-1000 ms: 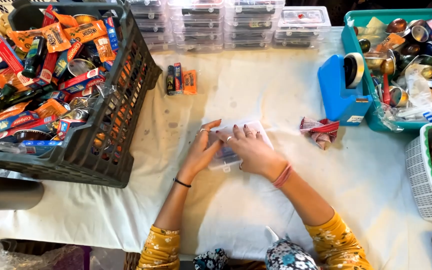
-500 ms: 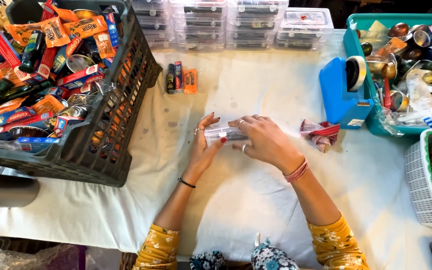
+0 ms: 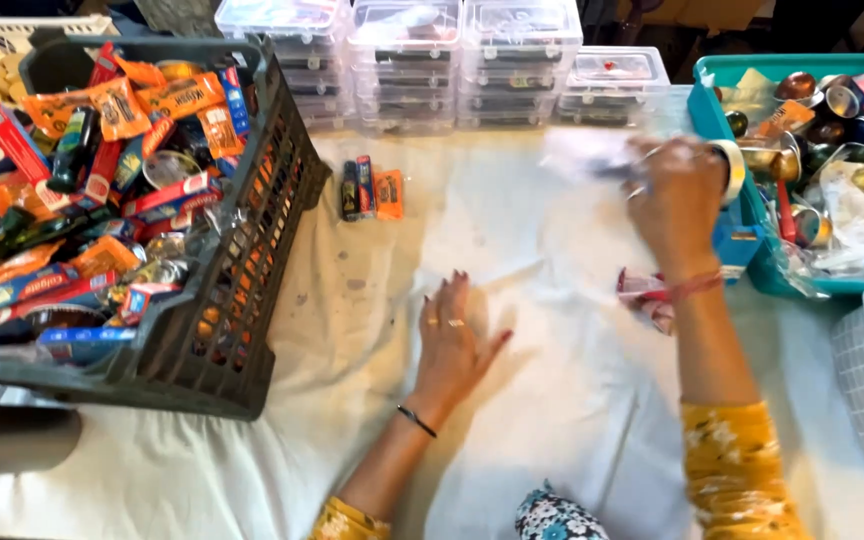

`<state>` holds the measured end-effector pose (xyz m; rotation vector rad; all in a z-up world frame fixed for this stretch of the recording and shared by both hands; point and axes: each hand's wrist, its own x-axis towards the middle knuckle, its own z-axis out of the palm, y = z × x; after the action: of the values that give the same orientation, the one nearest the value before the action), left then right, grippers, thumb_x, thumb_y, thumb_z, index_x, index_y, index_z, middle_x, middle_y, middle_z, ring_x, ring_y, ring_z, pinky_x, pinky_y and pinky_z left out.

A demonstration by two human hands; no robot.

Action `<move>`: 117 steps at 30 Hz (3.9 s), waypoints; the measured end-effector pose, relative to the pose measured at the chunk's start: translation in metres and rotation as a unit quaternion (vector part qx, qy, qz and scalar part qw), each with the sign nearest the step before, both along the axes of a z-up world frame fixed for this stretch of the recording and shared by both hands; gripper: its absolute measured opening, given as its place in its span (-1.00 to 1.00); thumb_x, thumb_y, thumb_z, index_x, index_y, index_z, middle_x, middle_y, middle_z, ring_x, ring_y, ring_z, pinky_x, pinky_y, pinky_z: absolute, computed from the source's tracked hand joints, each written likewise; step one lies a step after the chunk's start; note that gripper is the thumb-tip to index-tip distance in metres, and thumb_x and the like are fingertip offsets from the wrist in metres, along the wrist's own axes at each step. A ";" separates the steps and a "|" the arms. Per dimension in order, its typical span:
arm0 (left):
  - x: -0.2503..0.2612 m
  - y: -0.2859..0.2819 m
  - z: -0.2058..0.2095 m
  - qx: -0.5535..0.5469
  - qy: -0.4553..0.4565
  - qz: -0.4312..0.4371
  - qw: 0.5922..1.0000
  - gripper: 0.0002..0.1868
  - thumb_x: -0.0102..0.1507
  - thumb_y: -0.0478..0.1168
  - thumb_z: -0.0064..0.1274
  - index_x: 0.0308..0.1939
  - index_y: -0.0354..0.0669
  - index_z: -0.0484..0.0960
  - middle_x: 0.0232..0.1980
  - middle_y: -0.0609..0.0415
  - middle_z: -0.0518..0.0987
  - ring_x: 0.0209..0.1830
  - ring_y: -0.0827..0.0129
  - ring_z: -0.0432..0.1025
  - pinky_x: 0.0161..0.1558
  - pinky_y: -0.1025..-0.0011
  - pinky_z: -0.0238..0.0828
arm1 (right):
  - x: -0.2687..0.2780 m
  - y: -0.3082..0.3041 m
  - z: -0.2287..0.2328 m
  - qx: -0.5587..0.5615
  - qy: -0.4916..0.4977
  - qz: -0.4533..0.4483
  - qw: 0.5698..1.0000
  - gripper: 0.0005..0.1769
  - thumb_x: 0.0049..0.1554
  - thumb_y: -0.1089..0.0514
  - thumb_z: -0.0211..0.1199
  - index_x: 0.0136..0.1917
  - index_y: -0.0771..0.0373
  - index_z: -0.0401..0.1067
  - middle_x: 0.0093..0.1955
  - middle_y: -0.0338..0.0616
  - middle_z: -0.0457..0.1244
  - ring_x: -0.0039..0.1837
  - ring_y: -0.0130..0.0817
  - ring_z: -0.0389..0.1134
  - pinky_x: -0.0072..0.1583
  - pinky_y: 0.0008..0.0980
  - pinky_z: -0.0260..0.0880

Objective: Sorting various small consumer goods, toiletries, and snacks into plastic bags and containers.

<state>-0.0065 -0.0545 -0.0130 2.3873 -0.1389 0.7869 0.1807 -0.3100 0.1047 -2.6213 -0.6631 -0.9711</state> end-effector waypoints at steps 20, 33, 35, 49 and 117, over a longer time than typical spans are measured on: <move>-0.001 0.001 0.007 0.023 0.094 -0.062 0.993 0.01 0.28 0.16 0.21 0.51 -0.43 0.04 0.51 -0.22 0.26 0.55 -0.09 0.09 0.50 -0.15 -0.15 | 0.243 0.008 -0.094 -0.002 -0.136 -0.055 0.989 -0.62 0.19 0.41 0.09 0.23 0.21 0.47 0.30 -0.05 0.28 0.42 0.04 0.19 0.54 0.07 0.11; -0.002 0.000 0.005 0.038 0.077 -0.044 0.995 0.01 0.28 0.19 0.18 0.52 -0.41 0.05 0.51 -0.21 0.27 0.55 -0.06 0.10 0.51 -0.16 -0.14 | 0.190 0.054 -0.073 0.020 -0.148 -0.043 0.988 -0.31 0.00 0.39 0.26 0.43 0.30 0.35 0.51 0.08 0.16 0.55 0.08 0.08 0.49 0.22 -0.13; -0.003 0.001 0.004 0.041 0.084 -0.045 0.995 0.02 0.28 0.20 0.17 0.53 -0.40 0.05 0.50 -0.22 0.27 0.54 -0.07 0.10 0.50 -0.17 -0.13 | 0.180 0.077 -0.088 0.169 -0.147 0.013 0.975 -0.42 0.13 0.33 0.29 0.38 0.29 0.19 0.42 0.08 0.09 0.52 0.07 0.05 0.55 0.15 -0.07; 0.000 0.004 -0.009 0.072 0.111 -0.039 0.990 0.00 0.23 0.09 0.18 0.51 -0.46 0.06 0.50 -0.27 0.26 0.52 -0.11 0.13 0.51 -0.16 -0.14 | 0.097 0.317 -0.111 0.194 0.290 0.012 0.937 -0.22 0.08 -0.19 0.40 0.33 0.36 0.27 0.31 0.17 0.20 0.36 0.12 0.20 0.26 0.12 0.18; -0.504 0.258 -0.286 -0.075 0.609 0.367 0.699 -0.20 0.52 0.27 -0.53 -0.03 -0.33 0.67 -0.30 -0.41 0.61 -0.21 -0.26 0.59 -0.06 -0.10 0.51 | -0.096 0.043 -0.148 0.480 0.452 0.304 0.688 -0.79 0.44 0.27 0.12 0.33 0.31 0.28 0.21 -0.20 0.26 0.22 -0.55 0.28 0.25 -0.55 0.28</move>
<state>-0.5105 0.2037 -0.2992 2.2541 1.4056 -0.6272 0.0849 -0.2671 -0.0438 -1.4076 -0.4655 0.2400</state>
